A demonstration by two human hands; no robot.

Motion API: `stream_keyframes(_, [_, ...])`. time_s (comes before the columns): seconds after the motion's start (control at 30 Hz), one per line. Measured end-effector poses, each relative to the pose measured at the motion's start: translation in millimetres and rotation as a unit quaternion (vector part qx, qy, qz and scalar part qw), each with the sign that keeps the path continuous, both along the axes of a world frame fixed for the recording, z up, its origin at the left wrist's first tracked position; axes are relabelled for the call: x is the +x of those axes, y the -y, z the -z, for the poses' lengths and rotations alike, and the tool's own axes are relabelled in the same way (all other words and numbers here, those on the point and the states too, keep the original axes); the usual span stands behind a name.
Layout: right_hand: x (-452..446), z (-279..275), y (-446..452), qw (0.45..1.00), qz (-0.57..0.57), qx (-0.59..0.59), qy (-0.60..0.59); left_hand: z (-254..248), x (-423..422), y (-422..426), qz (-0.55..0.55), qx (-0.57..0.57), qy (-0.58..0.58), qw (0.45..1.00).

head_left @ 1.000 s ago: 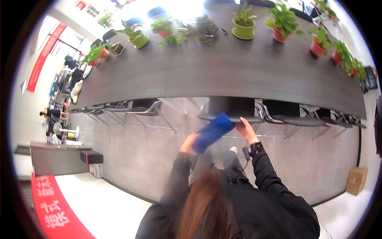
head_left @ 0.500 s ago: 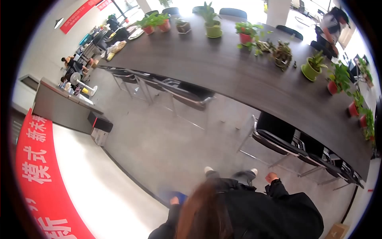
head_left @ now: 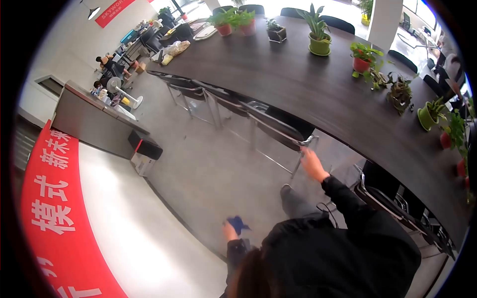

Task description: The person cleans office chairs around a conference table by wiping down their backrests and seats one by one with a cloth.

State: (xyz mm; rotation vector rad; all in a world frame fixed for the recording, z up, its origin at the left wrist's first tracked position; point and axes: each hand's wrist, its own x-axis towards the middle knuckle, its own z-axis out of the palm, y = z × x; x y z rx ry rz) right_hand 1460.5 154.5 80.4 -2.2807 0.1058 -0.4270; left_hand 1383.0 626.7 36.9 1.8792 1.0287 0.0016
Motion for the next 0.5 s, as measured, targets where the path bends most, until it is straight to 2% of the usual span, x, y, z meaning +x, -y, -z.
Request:
stream_keyframes(0.03, [35, -21, -3, 0.999, 0.024, -0.011, 0.032, 9, 34, 6, 0.038, 0.047, 0.054, 0.997])
stream_keyframes(0.07, [69, -36, -6, 0.996, 0.051, -0.02, 0.066, 7, 74, 12, 0.078, 0.11, 0.041, 0.99])
stream_keyframes(0.1, [103, -43, -12, 0.996, 0.051, -0.013, 0.07, -12, 109, 25, 0.097, 0.104, 0.094, 0.985])
stream_keyframes(0.13, [132, -48, -17, 0.992, 0.072, -0.079, 0.071, -31, 144, 40, 0.093, 0.103, 0.173, 0.975])
stream_keyframes(0.17, [151, -48, -20, 0.983, 0.091, -0.147, 0.069, -62, 176, 58, 0.108, 0.135, 0.241, 0.955])
stream_keyframes(0.2, [165, -38, -25, 0.983, 0.091, -0.145, 0.067, -114, 205, 83, 0.108, 0.108, 0.219, 0.964])
stream_keyframes(0.27, [199, -12, -33, 0.975, 0.051, -0.2, -0.081, -166, 269, 112, 0.164, 0.096, 0.244, 0.951])
stream_keyframes(0.3, [211, -7, -33, 0.974, 0.046, -0.209, -0.073, -186, 299, 125, 0.202, 0.078, 0.256, 0.942])
stream_keyframes(0.37, [220, -11, -32, 0.979, 0.041, -0.172, -0.105, -203, 356, 153, 0.302, 0.119, 0.335, 0.885])
stream_keyframes(0.4, [225, -13, -28, 0.981, 0.035, -0.139, -0.131, -190, 388, 169, 0.324, 0.22, 0.388, 0.834])
stream_keyframes(0.43, [226, -4, -24, 0.986, 0.037, -0.144, -0.08, -202, 407, 192, 0.383, 0.239, 0.411, 0.792])
stream_keyframes(0.5, [230, 0, -21, 0.986, 0.056, -0.13, -0.086, -210, 435, 236, 0.515, 0.277, 0.364, 0.725])
